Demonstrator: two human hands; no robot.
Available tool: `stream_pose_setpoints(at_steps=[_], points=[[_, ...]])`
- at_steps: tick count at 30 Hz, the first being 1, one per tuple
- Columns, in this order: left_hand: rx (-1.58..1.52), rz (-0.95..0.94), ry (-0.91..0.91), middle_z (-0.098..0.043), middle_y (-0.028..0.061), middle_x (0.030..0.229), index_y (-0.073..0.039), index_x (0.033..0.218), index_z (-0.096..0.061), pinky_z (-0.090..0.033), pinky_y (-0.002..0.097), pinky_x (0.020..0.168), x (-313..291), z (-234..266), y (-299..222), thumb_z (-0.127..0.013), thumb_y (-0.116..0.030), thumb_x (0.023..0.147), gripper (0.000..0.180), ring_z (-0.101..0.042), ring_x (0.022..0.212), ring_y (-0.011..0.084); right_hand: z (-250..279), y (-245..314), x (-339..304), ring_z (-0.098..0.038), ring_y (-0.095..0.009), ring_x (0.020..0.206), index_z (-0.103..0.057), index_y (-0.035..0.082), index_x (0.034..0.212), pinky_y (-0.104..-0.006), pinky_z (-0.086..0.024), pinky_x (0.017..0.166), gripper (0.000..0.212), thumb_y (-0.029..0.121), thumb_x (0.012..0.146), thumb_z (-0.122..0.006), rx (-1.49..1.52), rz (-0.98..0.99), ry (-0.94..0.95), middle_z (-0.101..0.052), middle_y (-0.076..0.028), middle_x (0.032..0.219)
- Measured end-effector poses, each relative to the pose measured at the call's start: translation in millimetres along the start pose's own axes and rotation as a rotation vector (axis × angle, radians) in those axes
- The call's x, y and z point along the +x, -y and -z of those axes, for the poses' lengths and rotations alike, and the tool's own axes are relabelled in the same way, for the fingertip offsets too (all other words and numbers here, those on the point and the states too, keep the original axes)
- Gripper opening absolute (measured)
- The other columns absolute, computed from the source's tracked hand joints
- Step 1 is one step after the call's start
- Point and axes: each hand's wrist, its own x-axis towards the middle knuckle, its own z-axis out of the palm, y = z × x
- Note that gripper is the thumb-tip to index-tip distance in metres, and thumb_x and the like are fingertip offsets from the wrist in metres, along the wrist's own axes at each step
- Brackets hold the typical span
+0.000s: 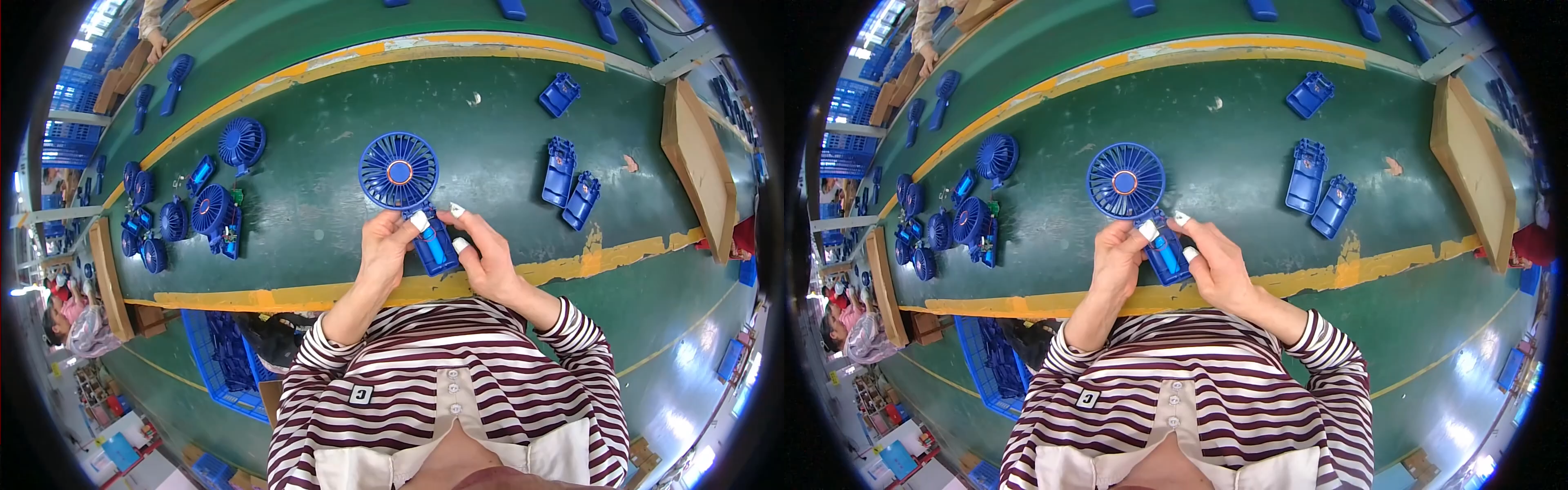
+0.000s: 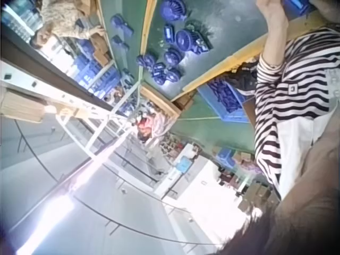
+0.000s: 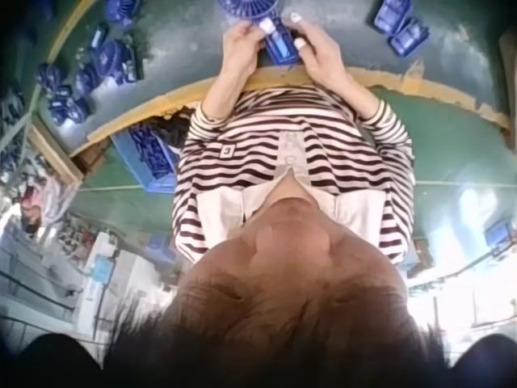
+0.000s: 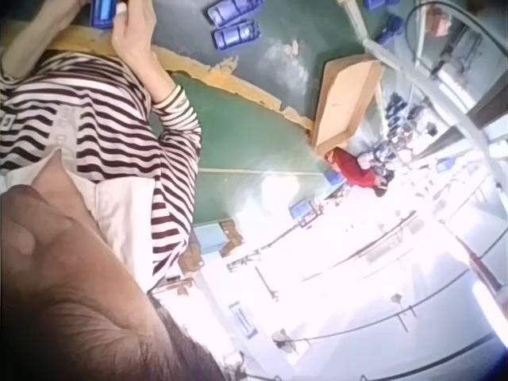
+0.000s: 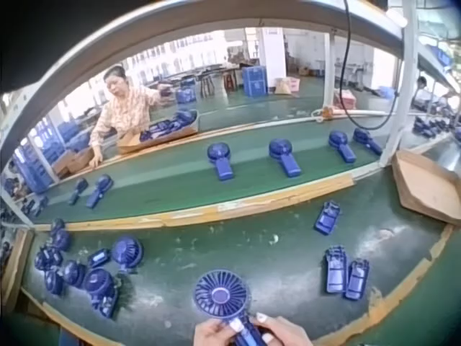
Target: The person assembles handheld electric fans by hand, fitting circuit boards and batteries into the fan handles, snapping the casing covers closed, and placing the assembled fans onto the conveyor belt.
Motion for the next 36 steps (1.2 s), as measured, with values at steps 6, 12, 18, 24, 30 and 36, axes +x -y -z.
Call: stream_pose_setpoints(at_steps=[6, 12, 18, 24, 30, 36], points=[[-0.013, 0.041, -0.016, -0.063, 0.0043, 0.081, 0.001, 0.096, -0.06, -0.045, 0.021, 0.055, -4.3, -5.5, -2.3, -0.059, -0.003, 0.081, 0.015, -0.058, 0.066, 0.009, 9.3, 2.7, 0.2, -0.058, -0.027, 0.092, -0.053, -0.002, 0.114, -0.035, -0.046, 0.075, 0.052, -0.001, 0.062, -0.056, -0.612, 0.422, 0.087, -0.058, -0.016, 0.111], [-0.056, 0.152, 0.054, -0.062, 0.0208, 0.095, 0.007, 0.103, -0.053, -0.052, 0.0392, 0.076, -5.7, -1.1, -4.9, -0.052, -0.003, 0.08, 0.025, -0.063, 0.085, 0.0307, 69.4, 11.9, 14.1, -0.051, -0.028, 0.074, -0.051, -0.002, 0.108, -0.0363, -0.042, 0.062, 0.052, 0.024, 0.066, -0.069, -1.003, 0.065, -0.367, -0.053, -0.012, 0.088], [-0.077, 0.201, 0.078, -0.061, 0.0203, 0.098, 0.008, 0.105, -0.052, -0.051, 0.0402, 0.079, -6.5, -6.3, -7.8, -0.052, -0.005, 0.08, 0.028, -0.063, 0.088, 0.0307, 93.4, -15.1, 18.7, -0.056, -0.029, 0.076, -0.048, -0.002, 0.111, -0.0367, -0.047, 0.062, 0.046, 0.007, 0.068, -0.061, -1.237, -0.203, -0.257, -0.053, -0.015, 0.088], [-0.092, 0.229, 0.134, -0.062, 0.0163, 0.097, 0.007, 0.104, -0.054, -0.051, 0.0363, 0.078, -3.6, -1.3, -7.0, -0.052, -0.009, 0.083, 0.026, -0.063, 0.087, 0.026, 65.8, 3.3, 12.5, -0.06, -0.023, 0.078, -0.047, -0.004, 0.118, -0.029, -0.049, 0.067, 0.045, -0.008, 0.074, -0.053, -0.5, -0.035, -0.307, -0.059, -0.016, 0.095], [-0.085, 0.231, 0.035, -0.063, 0.0059, 0.087, 0.001, 0.099, -0.06, -0.053, 0.0298, 0.068, -4.8, -4.7, -0.1, -0.054, -0.006, 0.084, 0.018, -0.061, 0.075, 0.0135, 19.1, -2.7, 14.2, -0.053, -0.009, 0.081, -0.05, -0.002, 0.114, -0.0221, -0.044, 0.071, 0.037, -0.005, 0.078, -0.056, 0.299, -0.412, -0.108, -0.055, -0.005, 0.103], [-0.127, 0.216, 0.016, -0.062, 0.0043, 0.086, 0.0, 0.099, -0.061, -0.052, 0.0278, 0.066, -7.6, -3.5, 0.3, -0.054, -0.005, 0.084, 0.018, -0.06, 0.073, 0.0116, 8.0, 32.1, 21.8, -0.056, -0.029, 0.078, -0.051, -0.003, 0.111, -0.0318, -0.048, 0.067, 0.052, 0.012, 0.064, -0.069, -0.537, -0.202, 0.055, -0.056, -0.015, 0.091]])
